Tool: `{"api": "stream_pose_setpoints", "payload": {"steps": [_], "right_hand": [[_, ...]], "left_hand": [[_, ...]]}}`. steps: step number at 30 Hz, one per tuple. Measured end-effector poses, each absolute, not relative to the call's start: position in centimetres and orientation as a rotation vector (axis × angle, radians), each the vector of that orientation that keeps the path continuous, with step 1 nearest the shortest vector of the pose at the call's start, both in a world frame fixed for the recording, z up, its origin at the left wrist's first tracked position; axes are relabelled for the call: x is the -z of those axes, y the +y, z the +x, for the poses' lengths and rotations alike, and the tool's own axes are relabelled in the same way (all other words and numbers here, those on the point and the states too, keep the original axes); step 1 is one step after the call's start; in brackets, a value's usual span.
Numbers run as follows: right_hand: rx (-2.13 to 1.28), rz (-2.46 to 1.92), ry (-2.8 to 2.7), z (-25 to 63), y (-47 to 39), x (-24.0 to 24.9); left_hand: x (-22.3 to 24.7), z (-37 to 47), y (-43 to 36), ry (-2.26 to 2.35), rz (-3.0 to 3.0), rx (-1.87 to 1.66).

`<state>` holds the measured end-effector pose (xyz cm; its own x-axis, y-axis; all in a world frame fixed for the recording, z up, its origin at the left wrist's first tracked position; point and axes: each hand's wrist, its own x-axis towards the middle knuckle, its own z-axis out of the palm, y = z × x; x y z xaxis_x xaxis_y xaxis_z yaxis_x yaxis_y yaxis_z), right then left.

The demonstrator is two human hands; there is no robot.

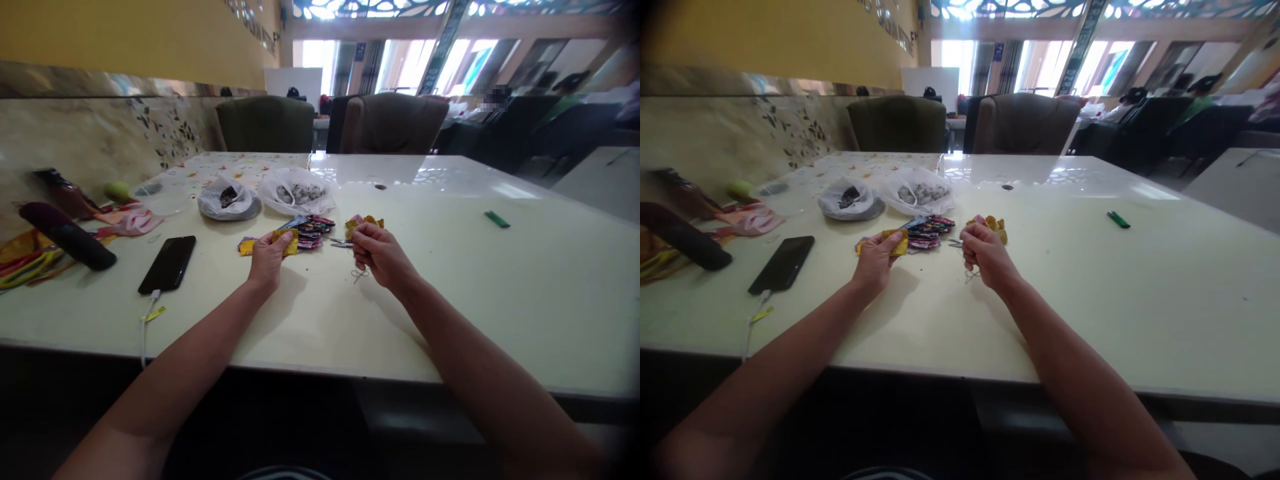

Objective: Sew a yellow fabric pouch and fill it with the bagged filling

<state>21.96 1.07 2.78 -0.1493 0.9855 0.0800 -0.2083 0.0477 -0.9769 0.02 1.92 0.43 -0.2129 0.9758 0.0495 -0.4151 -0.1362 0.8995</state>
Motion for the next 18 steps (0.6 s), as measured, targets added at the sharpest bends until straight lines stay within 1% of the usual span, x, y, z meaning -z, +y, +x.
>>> {"api": "stream_pose_setpoints", "payload": {"steps": [8,18], "right_hand": [[-1.167,-0.927,-0.989,24.2,2.7,-3.2],[-0.935,-0.944,-0.783,26.8,4.4,-3.2]], "left_hand": [[-0.1,-1.0,3.0,1.015,0.840,-1.712],[0.2,-1.7,3.8,1.044,0.811,-1.756]]}}
